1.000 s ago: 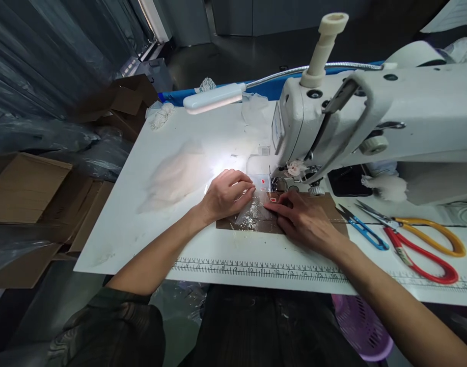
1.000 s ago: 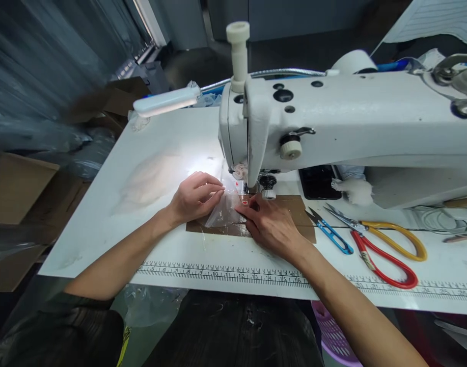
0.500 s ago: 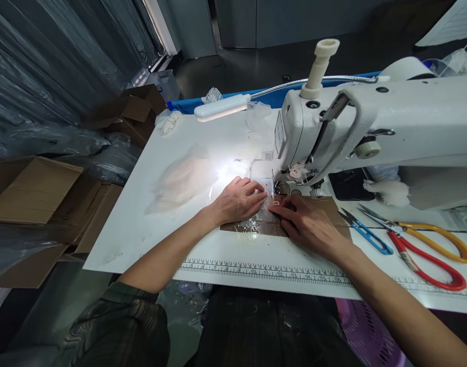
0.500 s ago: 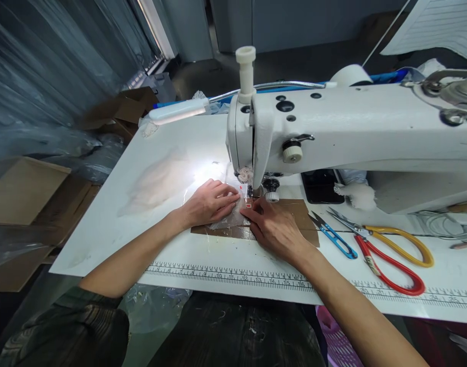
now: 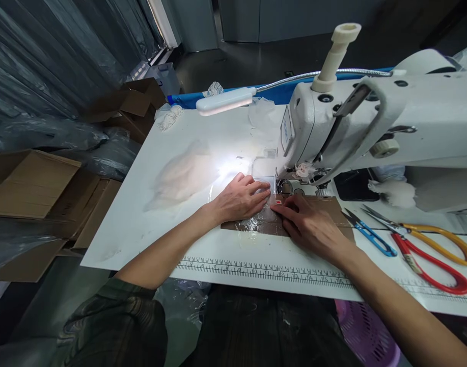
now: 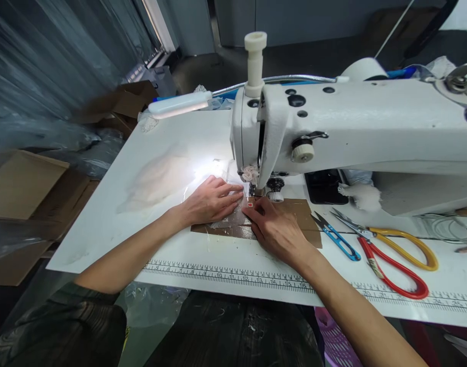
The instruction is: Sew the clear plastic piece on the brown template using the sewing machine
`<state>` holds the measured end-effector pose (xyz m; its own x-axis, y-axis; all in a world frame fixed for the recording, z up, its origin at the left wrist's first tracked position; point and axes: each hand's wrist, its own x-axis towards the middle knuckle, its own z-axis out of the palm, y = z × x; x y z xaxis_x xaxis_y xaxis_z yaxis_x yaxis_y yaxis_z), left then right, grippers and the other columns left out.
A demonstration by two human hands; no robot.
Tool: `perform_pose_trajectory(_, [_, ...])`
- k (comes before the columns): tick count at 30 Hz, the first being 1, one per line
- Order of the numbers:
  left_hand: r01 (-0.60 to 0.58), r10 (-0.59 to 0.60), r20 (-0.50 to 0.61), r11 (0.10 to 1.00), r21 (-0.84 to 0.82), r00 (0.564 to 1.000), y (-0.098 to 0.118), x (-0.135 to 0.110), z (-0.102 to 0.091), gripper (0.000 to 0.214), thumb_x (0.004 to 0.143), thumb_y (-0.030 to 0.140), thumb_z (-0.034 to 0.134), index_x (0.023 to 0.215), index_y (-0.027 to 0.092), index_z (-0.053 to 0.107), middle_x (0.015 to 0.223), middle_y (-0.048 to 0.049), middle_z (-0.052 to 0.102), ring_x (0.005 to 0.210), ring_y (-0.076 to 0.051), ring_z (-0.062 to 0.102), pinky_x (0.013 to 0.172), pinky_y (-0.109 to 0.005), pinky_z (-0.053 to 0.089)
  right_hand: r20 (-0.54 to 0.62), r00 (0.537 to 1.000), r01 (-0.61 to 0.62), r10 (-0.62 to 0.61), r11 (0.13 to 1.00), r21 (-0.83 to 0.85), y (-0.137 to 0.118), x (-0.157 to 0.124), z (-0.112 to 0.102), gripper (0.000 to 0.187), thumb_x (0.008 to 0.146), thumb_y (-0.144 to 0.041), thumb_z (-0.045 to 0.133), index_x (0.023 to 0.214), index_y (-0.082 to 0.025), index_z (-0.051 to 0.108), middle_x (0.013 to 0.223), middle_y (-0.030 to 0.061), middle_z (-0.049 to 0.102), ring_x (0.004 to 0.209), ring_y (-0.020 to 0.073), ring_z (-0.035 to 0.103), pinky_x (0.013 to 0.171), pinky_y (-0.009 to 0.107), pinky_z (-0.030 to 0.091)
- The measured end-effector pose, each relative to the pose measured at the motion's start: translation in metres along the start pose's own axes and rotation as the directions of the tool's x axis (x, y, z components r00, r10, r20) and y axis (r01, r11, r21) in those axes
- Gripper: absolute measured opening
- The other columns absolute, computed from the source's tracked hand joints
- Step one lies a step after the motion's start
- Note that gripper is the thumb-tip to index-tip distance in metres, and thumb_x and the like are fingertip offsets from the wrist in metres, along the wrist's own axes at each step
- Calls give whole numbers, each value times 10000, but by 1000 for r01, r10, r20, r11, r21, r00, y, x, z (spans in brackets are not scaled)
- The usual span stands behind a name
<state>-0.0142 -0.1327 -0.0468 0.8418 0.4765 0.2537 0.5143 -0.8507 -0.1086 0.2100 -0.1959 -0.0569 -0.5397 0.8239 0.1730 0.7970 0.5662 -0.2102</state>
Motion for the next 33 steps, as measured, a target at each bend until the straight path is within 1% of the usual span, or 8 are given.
perform_pose_trajectory(4, [-22, 22, 56, 1000, 14, 998, -2, 10, -5, 307, 989, 326, 374, 1068, 193, 640, 1194, -75, 609, 831, -187, 510, 718, -352, 347, 18, 1000, -8, 9, 999, -48, -2, 0, -1, 346, 921, -222, 400, 1205, -229, 598, 1067, 114, 569, 847, 204, 571, 592, 289, 452])
perform_pose_trajectory(7, [-64, 63, 72, 998, 10, 995, -7, 19, -3, 316, 981, 322, 380, 1032, 175, 655, 1122, -85, 629, 850, -202, 516, 739, -364, 345, 28, 999, -28, 31, 995, -96, -3, 0, -2, 358, 903, -199, 404, 1208, -202, 592, 1116, 137, 567, 827, 208, 575, 563, 290, 448])
perform_pose_trajectory(10, [-65, 65, 40, 998, -20, 997, -11, 23, 2, 328, 980, 327, 382, 1102, 175, 646, 1140, -87, 629, 872, -207, 523, 752, -362, 354, 23, 999, -45, 49, 991, -123, -4, 1, -2, 362, 892, -170, 400, 1194, -187, 599, 1134, 149, 569, 813, 209, 577, 583, 304, 467])
perform_pose_trajectory(13, [-28, 28, -4, 997, -67, 1000, -12, 21, 9, 343, 985, 349, 385, 1151, 180, 633, 1198, -78, 621, 909, -211, 528, 780, -366, 369, 4, 999, -44, 45, 991, -123, -5, 1, 0, 354, 885, -163, 404, 1171, -179, 612, 1116, 151, 575, 807, 210, 577, 612, 318, 486])
perform_pose_trajectory(17, [5, -8, -30, 993, -115, 1000, -11, 18, 14, 328, 984, 339, 393, 1138, 186, 639, 1201, -65, 632, 916, -208, 536, 818, -385, 374, -19, 999, -42, 41, 994, -105, -3, 1, 1, 345, 885, -171, 409, 1157, -177, 621, 1092, 146, 578, 801, 210, 575, 615, 320, 496])
perform_pose_trajectory(22, [11, -21, -61, 988, -156, 998, -11, 17, 17, 312, 971, 323, 414, 1128, 186, 645, 1222, -74, 630, 928, -213, 546, 834, -401, 394, -49, 998, -29, 25, 998, -62, -3, 0, 1, 336, 896, -176, 412, 1157, -165, 623, 1076, 145, 574, 833, 211, 567, 677, 339, 515])
perform_pose_trajectory(27, [8, -23, -80, 984, -179, 997, -11, 16, 18, 321, 960, 333, 423, 1134, 180, 646, 1225, -76, 638, 942, -225, 555, 833, -415, 415, -47, 998, -30, 29, 999, -20, -3, -2, 2, 336, 892, -176, 445, 1186, -173, 607, 1074, 134, 567, 877, 215, 561, 742, 352, 513])
perform_pose_trajectory(33, [31, -45, -82, 986, -164, 996, -10, 16, 17, 329, 952, 333, 440, 1150, 160, 639, 1196, -89, 656, 889, -216, 555, 829, -421, 410, -8, 999, -49, 49, 997, -53, -3, -2, 1, 354, 892, -179, 439, 1214, -192, 587, 1110, 127, 559, 808, 196, 559, 664, 323, 494])
